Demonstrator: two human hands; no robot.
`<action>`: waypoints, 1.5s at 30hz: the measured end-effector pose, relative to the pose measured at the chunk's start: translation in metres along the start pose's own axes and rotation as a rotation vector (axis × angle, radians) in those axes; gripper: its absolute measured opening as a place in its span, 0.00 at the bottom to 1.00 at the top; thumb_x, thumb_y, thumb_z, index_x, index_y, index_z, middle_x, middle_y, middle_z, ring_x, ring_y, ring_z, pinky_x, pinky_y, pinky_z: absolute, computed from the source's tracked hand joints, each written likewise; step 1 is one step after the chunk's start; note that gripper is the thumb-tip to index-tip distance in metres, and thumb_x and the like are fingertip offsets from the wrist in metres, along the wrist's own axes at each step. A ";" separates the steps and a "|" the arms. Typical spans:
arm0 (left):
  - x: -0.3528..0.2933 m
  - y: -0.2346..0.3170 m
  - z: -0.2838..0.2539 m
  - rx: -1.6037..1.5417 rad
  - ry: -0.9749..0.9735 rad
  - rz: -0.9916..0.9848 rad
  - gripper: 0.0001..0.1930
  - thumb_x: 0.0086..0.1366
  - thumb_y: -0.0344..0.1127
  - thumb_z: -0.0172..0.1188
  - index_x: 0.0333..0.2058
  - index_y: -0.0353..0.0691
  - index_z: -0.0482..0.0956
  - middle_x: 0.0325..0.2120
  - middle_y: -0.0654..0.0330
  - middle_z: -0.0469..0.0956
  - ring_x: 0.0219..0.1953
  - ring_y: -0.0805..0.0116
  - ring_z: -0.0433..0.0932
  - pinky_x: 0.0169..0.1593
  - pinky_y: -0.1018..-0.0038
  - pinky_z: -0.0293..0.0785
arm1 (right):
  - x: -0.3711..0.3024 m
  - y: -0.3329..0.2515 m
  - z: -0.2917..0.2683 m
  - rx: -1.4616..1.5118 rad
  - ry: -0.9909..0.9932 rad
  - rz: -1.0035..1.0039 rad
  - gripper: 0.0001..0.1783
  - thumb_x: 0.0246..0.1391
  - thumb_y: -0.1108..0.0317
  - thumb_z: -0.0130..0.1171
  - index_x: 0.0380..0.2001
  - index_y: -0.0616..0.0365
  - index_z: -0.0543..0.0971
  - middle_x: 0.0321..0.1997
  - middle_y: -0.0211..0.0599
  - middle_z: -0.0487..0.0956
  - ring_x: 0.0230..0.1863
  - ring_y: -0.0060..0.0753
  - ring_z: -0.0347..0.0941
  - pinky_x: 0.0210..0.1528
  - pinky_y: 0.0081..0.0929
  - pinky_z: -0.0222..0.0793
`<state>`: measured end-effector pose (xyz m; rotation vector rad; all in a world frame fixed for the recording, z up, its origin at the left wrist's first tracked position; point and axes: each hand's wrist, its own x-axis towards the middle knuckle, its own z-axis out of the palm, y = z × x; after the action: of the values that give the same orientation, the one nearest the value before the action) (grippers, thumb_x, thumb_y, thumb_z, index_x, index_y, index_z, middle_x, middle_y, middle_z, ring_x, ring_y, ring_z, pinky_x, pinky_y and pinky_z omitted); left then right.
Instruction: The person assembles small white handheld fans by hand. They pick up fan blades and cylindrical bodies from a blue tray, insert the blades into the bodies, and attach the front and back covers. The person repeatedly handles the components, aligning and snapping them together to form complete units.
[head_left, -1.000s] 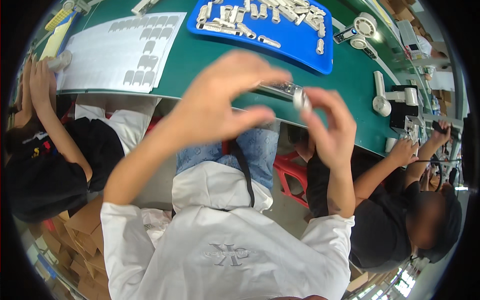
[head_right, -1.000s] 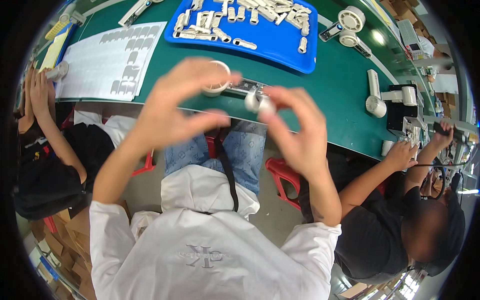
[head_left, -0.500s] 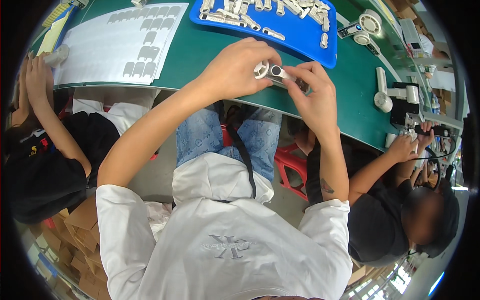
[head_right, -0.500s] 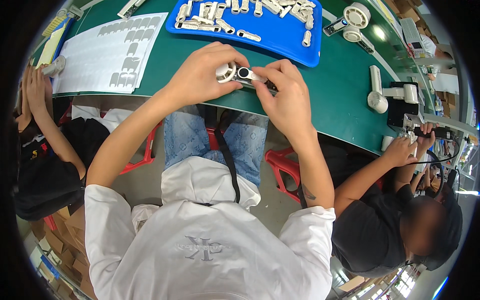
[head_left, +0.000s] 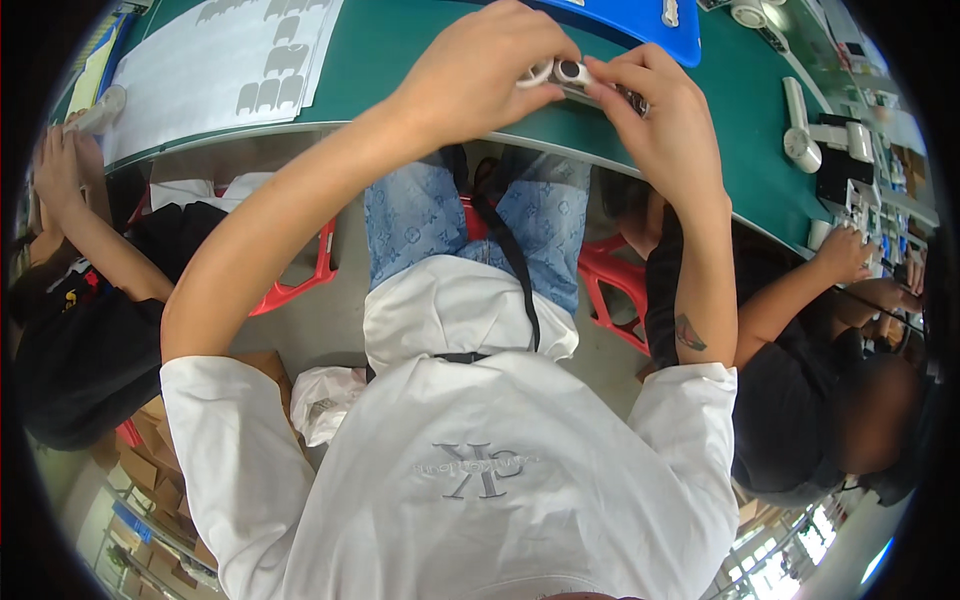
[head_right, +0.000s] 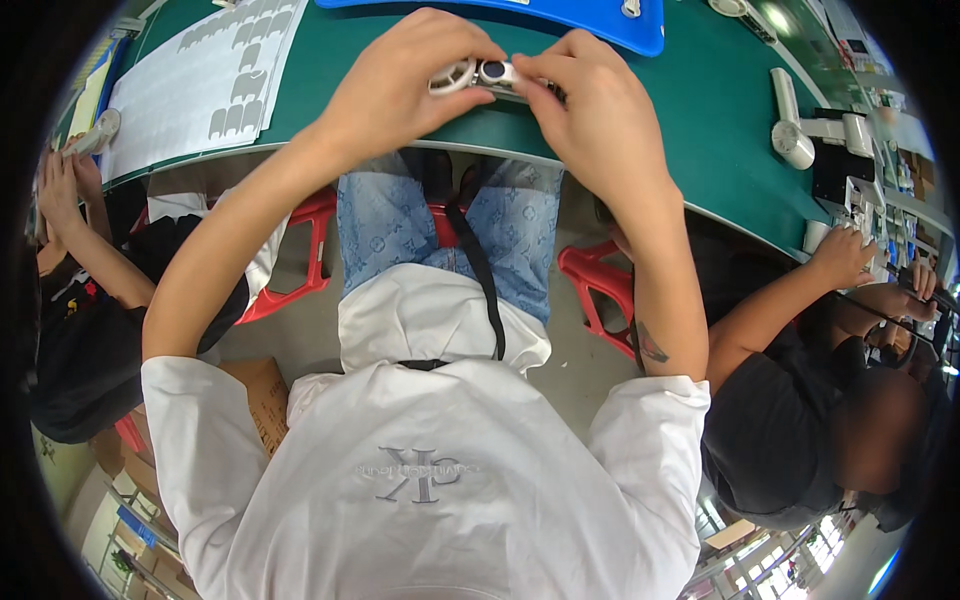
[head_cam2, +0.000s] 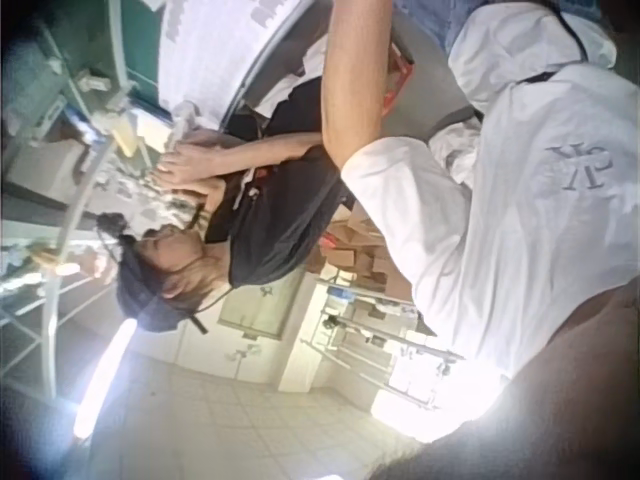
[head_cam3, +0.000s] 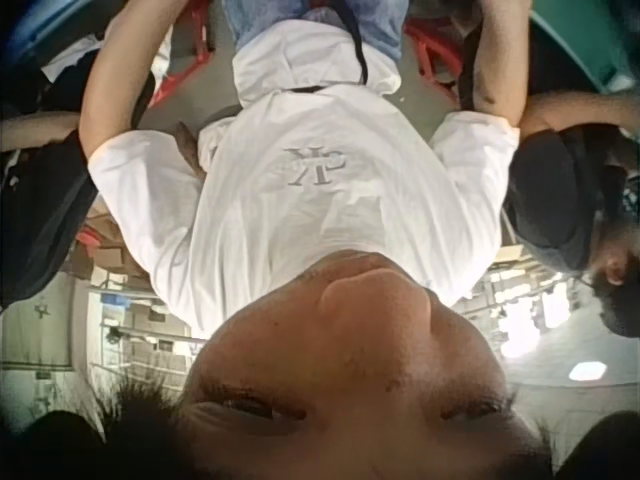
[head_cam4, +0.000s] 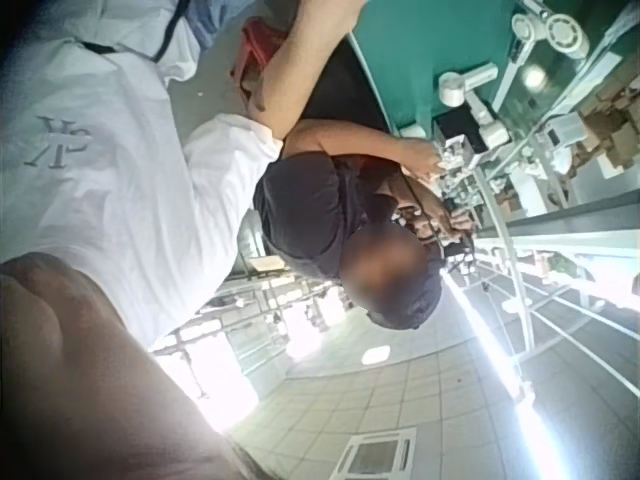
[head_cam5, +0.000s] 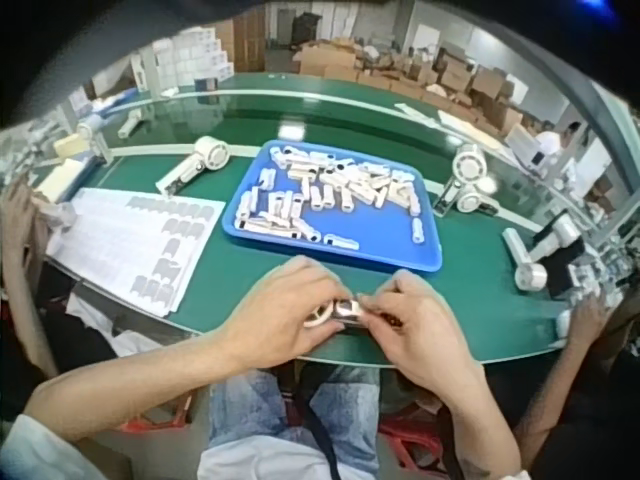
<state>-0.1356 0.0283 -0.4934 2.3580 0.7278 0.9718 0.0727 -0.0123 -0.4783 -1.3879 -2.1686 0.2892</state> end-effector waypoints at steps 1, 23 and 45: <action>0.000 0.006 -0.001 0.067 0.039 0.010 0.12 0.52 0.30 0.65 0.36 0.39 0.77 0.35 0.55 0.76 0.43 0.49 0.72 0.48 0.60 0.69 | 0.002 0.005 -0.005 0.084 -0.017 0.015 0.10 0.50 0.68 0.66 0.35 0.60 0.84 0.35 0.37 0.79 0.37 0.37 0.76 0.40 0.31 0.71; -0.011 0.046 0.023 0.225 -0.073 -0.305 0.13 0.48 0.29 0.67 0.33 0.40 0.75 0.28 0.53 0.79 0.34 0.50 0.74 0.39 0.60 0.69 | -0.036 0.017 0.013 0.366 -0.081 -0.027 0.27 0.41 0.71 0.71 0.48 0.66 0.78 0.47 0.46 0.80 0.49 0.44 0.75 0.51 0.34 0.69; -0.017 0.042 0.034 0.072 0.066 -0.296 0.14 0.46 0.29 0.68 0.34 0.39 0.76 0.27 0.52 0.79 0.35 0.49 0.76 0.40 0.59 0.71 | -0.049 0.029 0.025 0.268 0.063 -0.189 0.25 0.47 0.74 0.65 0.51 0.67 0.77 0.50 0.50 0.77 0.48 0.46 0.76 0.48 0.33 0.72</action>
<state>-0.1086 -0.0210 -0.4971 2.2021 1.1175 0.9087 0.0975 -0.0403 -0.5288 -1.0241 -2.1017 0.4404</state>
